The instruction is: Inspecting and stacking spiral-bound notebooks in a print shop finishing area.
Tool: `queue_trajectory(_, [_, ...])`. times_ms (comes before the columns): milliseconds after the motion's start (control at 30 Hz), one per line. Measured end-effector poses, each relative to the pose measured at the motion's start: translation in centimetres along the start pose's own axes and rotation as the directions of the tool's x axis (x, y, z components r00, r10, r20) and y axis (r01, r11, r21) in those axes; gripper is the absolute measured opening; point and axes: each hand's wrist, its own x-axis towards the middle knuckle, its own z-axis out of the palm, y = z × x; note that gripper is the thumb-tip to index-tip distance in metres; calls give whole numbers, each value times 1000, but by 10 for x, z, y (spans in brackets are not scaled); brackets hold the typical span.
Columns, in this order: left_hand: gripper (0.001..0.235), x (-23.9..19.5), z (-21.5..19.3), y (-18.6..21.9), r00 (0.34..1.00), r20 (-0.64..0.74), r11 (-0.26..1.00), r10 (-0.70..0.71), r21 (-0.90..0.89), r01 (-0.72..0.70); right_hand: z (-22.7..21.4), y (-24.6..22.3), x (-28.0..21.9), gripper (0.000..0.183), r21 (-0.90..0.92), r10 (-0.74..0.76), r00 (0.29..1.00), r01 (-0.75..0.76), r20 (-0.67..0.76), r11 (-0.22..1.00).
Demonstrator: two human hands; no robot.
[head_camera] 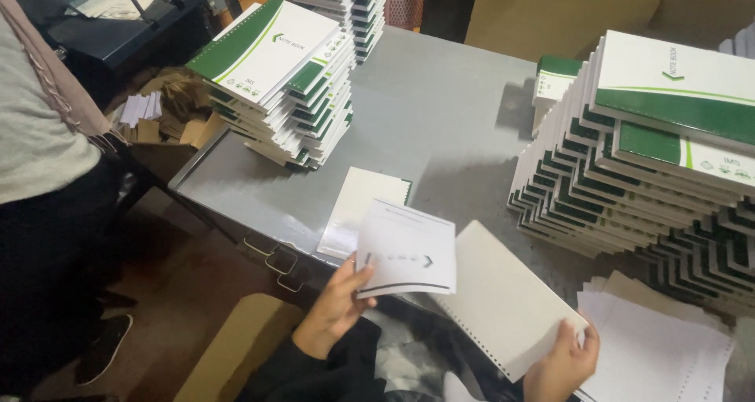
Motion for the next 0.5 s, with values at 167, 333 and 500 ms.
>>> queue_trajectory(167, [63,-4,-24,8,980,19,978,196,-80,-194,19,32,35,36,-134,-97,971,128,217,983])
queue_trajectory(333, [55,-8,-25,6,890,234,912,392,-223,-343,45,96,73,59,-497,-338,899,435,278,750])
queue_trajectory(500, [54,-2,-14,-28,966,156,974,204,-128,-185,35,79,36,54,-60,46,829,-15,557,998])
